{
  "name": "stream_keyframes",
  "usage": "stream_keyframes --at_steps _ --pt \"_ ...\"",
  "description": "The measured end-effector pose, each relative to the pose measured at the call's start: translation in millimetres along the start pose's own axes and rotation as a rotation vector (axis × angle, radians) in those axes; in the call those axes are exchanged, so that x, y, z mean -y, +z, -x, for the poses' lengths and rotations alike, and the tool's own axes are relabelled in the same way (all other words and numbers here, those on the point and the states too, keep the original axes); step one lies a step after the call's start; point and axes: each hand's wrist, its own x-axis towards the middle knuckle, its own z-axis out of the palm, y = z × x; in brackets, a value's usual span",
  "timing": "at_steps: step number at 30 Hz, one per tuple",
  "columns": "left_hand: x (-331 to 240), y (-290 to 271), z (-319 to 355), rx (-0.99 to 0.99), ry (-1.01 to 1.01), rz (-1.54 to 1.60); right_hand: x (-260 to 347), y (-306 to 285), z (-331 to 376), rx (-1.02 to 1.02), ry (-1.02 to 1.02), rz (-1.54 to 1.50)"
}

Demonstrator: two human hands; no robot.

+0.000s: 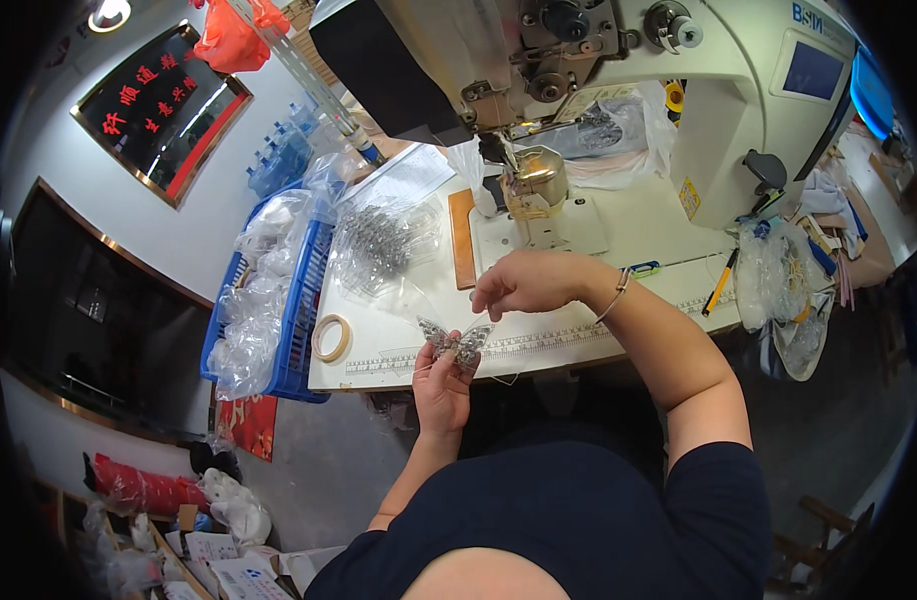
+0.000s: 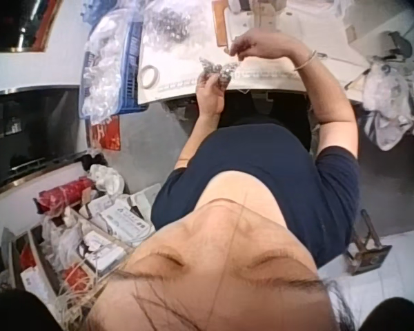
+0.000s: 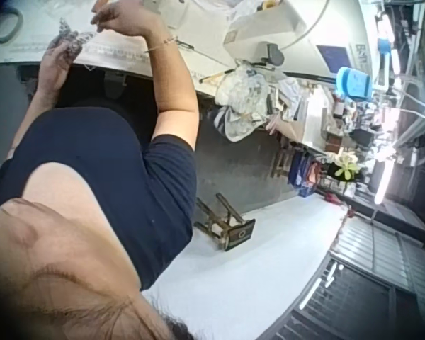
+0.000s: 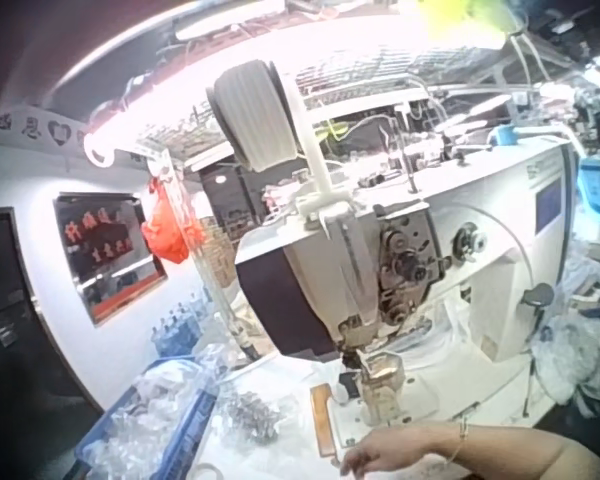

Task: The person operates a sewing machine to stitch a small, silver, star-shaped decoration. They handle the item with both hands, positioning it under the needle, sewing, and then trimming the thread with scissors. The person then places the finished item into a plastic bag and handles a roll of tape.

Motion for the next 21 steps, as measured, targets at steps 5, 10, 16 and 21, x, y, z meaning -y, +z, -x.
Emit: stream_keyframes --at_steps 5,10,16,21 --pt "0.3 2.7 2.2 -0.007 0.010 0.018 -0.9 3.7 -2.1 -0.072 -0.007 0.074" --pt "5.9 4.2 4.1 0.048 0.046 -0.052 20.4 30.8 -16.7 -0.384 -0.223 0.114" --pt "5.4 3.5 1.4 0.090 0.025 -0.122 14.3 53.7 -30.1 -0.403 -0.148 0.076" --pt "0.4 9.4 7.3 0.108 -0.030 -0.045 11.6 62.2 -34.1 -0.443 -0.064 -0.104"
